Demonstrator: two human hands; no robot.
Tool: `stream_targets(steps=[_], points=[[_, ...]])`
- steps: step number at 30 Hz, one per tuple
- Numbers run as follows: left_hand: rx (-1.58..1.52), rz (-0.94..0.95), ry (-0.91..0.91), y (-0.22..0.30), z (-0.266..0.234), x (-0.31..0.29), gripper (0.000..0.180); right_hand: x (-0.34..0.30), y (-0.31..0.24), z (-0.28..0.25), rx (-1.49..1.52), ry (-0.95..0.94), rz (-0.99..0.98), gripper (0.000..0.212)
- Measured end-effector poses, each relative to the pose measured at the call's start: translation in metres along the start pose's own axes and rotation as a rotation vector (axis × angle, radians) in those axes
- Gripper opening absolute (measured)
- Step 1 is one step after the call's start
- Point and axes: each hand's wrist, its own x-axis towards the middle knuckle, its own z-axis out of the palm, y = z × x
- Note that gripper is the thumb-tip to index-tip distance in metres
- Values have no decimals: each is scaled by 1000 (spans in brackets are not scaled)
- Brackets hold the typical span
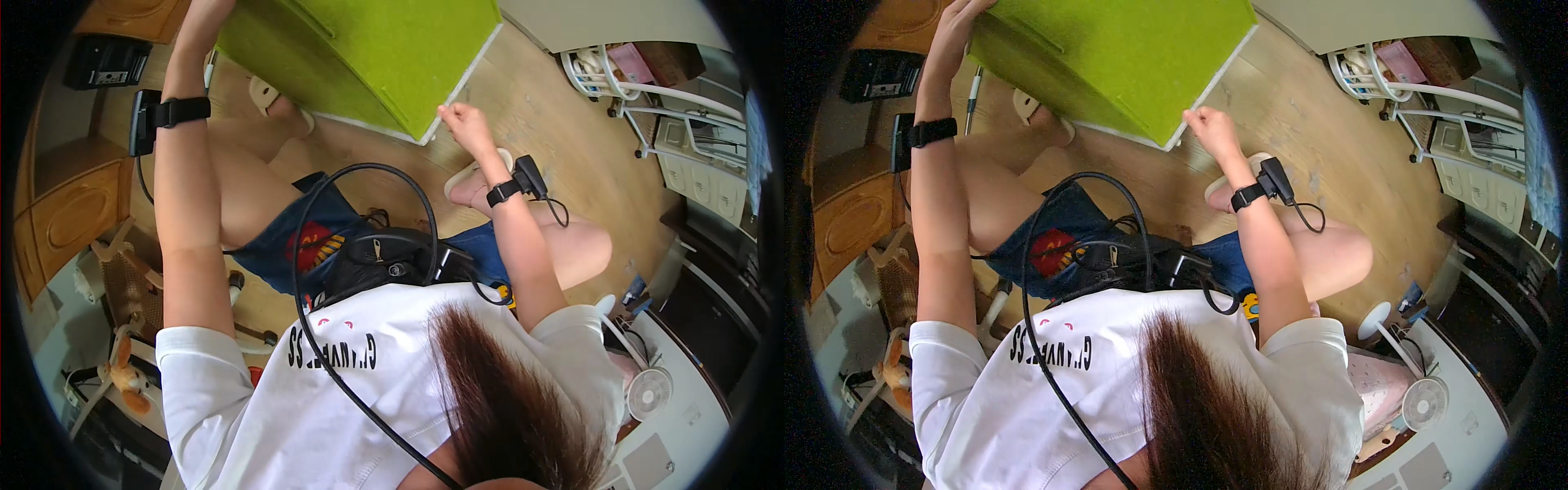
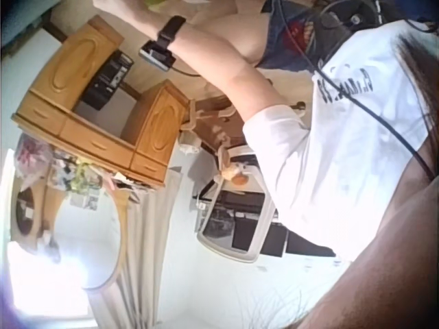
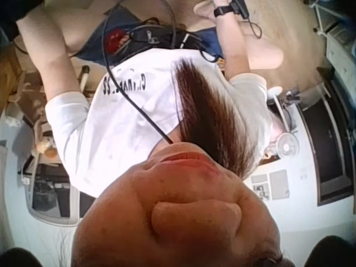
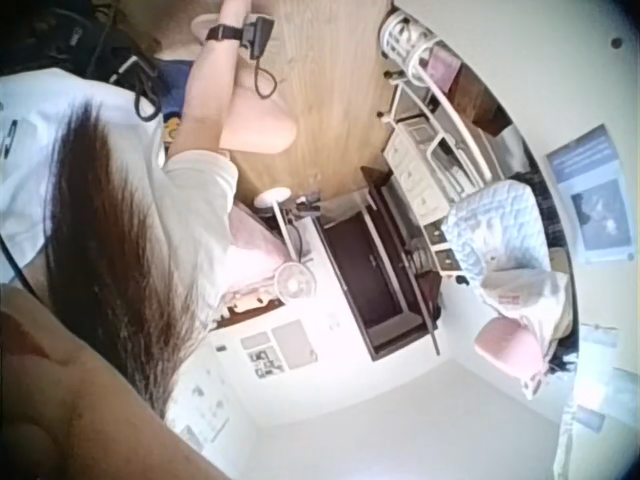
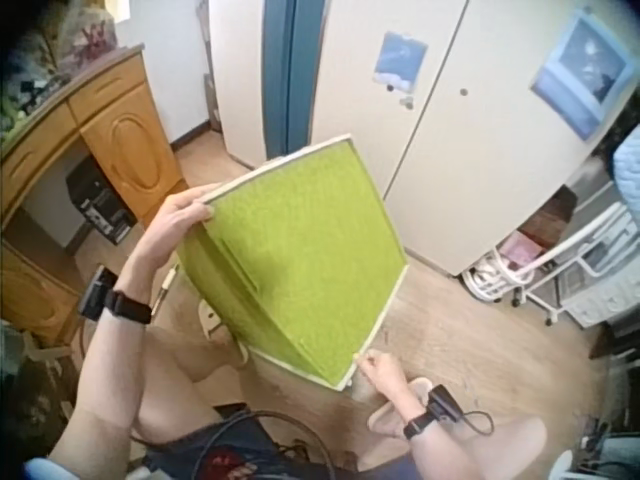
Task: Assembling a collapsible fabric pet house by folding panels and securing them.
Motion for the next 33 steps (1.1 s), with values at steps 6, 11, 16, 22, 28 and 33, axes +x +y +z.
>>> stream_targets(steps=[6,11,16,22,28,33], points=[[1,-59,7,-1,-3,-3,40,-10,15,-27,282,285,74,31],[-9,-56,10,-3,-4,1,40,-34,-20,-7,424,-241,245,20],[-24,-31,19,-1,-3,3,40,-40,-14,10,605,-249,96,21],[-42,-76,51,1,-5,1,40,-12,4,-7,691,202,226,26],[-35,-36,4,0,0,0,41,21,-7,-1,260,162,88,21],[-33,-83,11,-2,-5,0,40,25,4,-22,525,352,239,21]])
